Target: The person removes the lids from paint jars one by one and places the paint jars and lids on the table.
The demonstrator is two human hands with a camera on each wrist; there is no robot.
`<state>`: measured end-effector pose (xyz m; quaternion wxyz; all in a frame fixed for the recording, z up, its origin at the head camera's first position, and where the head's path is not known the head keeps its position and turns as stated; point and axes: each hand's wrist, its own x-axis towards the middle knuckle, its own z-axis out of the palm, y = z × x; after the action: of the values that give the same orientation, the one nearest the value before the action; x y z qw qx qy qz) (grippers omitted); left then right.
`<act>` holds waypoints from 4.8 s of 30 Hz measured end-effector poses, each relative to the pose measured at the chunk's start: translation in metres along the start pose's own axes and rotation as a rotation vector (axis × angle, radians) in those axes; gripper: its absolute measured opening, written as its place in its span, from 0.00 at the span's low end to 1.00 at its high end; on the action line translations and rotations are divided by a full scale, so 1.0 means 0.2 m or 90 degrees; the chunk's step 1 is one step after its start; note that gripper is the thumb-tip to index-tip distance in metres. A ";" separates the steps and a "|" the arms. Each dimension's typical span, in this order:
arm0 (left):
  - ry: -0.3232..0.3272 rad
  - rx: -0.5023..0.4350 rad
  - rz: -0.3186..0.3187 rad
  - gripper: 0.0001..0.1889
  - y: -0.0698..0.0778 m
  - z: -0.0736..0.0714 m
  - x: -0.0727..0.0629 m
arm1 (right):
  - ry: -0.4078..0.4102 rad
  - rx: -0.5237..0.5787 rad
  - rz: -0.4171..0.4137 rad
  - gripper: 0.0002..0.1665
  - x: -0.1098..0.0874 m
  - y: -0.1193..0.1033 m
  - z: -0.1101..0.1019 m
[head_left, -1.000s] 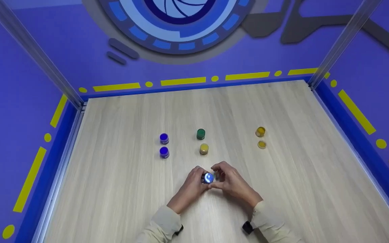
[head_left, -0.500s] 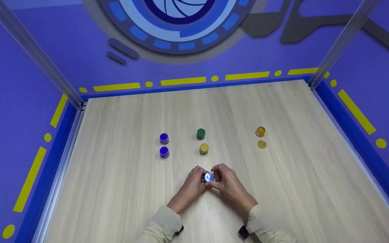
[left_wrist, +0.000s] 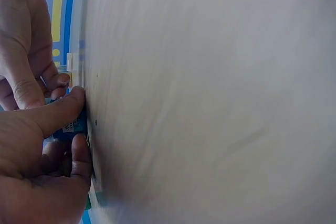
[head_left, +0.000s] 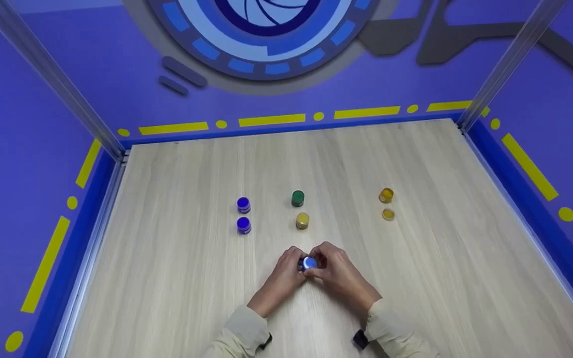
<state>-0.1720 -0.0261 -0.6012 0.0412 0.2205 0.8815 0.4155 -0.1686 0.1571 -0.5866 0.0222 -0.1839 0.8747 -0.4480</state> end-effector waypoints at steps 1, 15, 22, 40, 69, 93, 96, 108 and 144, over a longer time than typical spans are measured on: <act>0.001 -0.002 0.000 0.15 0.00 0.00 0.00 | -0.010 -0.002 -0.007 0.18 0.00 0.00 -0.01; 0.007 0.013 0.011 0.15 0.01 -0.01 0.01 | -0.173 -0.027 -0.135 0.17 0.08 0.03 -0.12; 0.000 -0.001 -0.012 0.15 0.01 -0.01 0.00 | -0.172 -0.024 -0.124 0.19 0.06 0.04 -0.10; 0.009 -0.031 -0.006 0.17 0.00 -0.01 0.00 | 0.030 0.032 -0.039 0.30 -0.04 0.06 0.02; -0.023 0.000 -0.039 0.15 0.02 -0.01 0.01 | -0.167 0.041 -0.124 0.23 0.04 0.08 -0.11; 0.009 -0.021 -0.009 0.15 0.00 0.01 0.00 | 0.024 0.009 -0.012 0.17 -0.01 0.00 0.01; 0.013 -0.019 -0.007 0.15 0.00 0.00 0.00 | 0.003 -0.001 -0.030 0.16 0.01 0.00 0.00; 0.005 -0.004 -0.010 0.14 0.02 0.00 0.00 | -0.150 -0.032 -0.118 0.17 0.07 0.01 -0.11; 0.014 0.007 -0.018 0.15 0.01 0.01 0.01 | -0.034 -0.008 -0.062 0.16 0.02 0.02 -0.03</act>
<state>-0.1730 -0.0231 -0.6005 0.0359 0.2038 0.8872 0.4124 -0.1742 0.1634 -0.5856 0.0221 -0.2385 0.8666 -0.4377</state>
